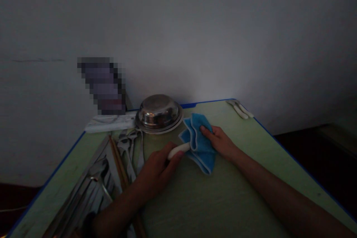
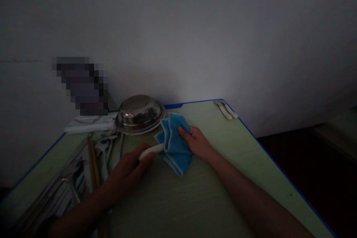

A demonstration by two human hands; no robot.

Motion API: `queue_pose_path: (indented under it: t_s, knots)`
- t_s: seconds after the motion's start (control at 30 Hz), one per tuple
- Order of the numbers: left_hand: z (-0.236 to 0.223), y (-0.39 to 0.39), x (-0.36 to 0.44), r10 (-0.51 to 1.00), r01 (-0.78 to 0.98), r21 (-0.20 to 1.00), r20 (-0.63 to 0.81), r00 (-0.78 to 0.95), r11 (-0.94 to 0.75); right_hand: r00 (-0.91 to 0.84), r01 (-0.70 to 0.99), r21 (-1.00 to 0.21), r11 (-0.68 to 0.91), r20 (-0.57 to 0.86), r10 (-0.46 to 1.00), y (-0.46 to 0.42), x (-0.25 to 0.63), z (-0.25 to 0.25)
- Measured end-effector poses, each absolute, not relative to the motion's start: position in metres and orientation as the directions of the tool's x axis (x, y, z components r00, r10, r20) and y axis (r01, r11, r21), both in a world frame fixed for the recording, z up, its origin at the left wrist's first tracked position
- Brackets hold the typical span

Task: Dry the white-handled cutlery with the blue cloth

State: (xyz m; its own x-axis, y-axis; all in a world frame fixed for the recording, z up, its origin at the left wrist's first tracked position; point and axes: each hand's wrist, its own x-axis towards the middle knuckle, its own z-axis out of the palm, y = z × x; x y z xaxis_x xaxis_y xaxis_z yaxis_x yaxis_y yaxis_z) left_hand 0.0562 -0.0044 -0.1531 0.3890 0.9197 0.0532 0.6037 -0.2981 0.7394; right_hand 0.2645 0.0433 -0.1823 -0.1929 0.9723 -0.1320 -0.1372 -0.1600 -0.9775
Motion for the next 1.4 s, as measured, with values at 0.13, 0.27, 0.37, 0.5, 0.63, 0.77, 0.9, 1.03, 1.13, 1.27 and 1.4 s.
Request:
queue_pose_path:
  t_s: [0.13,0.27,0.37,0.5,0.63,0.77,0.9,1.03,1.13,1.27,1.4]
  knots:
    - [-0.154,-0.005,0.055,0.915,0.602,0.738,0.053,0.399,-0.306,-0.127,-0.197,-0.959,-0.202,-0.18,0.975,0.048,0.265,-0.185]
    - [-0.158,-0.004,0.054,0.925,0.605,0.738,0.066,0.375,-0.298,-0.126,-0.232,-0.948,-0.217,-0.192,0.973,0.048,0.266,-0.183]
    - [-0.16,-0.003,0.053,0.931,0.607,0.739,0.077,0.356,-0.293,-0.187,-0.2,-0.962,-0.187,-0.15,0.971,0.045,0.267,-0.181]
    - [-0.16,-0.003,0.054,0.929,0.606,0.736,0.084,0.36,-0.302,-0.231,-0.129,-0.982,-0.135,-0.102,0.968,0.042,0.268,-0.179]
    - [-0.159,-0.002,0.053,0.921,0.606,0.73,0.082,0.382,-0.316,-0.227,-0.098,-0.988,-0.122,-0.097,0.969,0.041,0.267,-0.179]
    - [-0.158,-0.002,0.053,0.9,0.596,0.729,0.063,0.432,-0.337,-0.192,-0.078,-0.989,-0.122,-0.105,0.976,0.04,0.265,-0.178]
    - [-0.157,-0.004,0.052,0.85,0.568,0.733,0.025,0.526,-0.374,-0.118,-0.088,-0.988,-0.124,-0.113,0.986,0.04,0.263,-0.178]
    - [-0.156,-0.006,0.051,0.786,0.523,0.747,-0.001,0.619,-0.41,-0.031,-0.123,-0.985,-0.12,-0.117,0.993,0.04,0.262,-0.182]
    - [-0.155,-0.007,0.051,0.757,0.506,0.749,-0.009,0.653,-0.427,0.026,-0.182,-0.973,-0.144,-0.151,0.988,0.041,0.262,-0.185]
    - [-0.155,-0.007,0.052,0.773,0.505,0.76,-0.006,0.634,-0.408,0.034,-0.322,-0.917,-0.236,-0.26,0.965,0.045,0.261,-0.182]
    - [-0.157,-0.005,0.052,0.82,0.519,0.768,0.013,0.572,-0.375,0.004,-0.453,-0.85,-0.271,-0.306,0.952,0.05,0.262,-0.175]
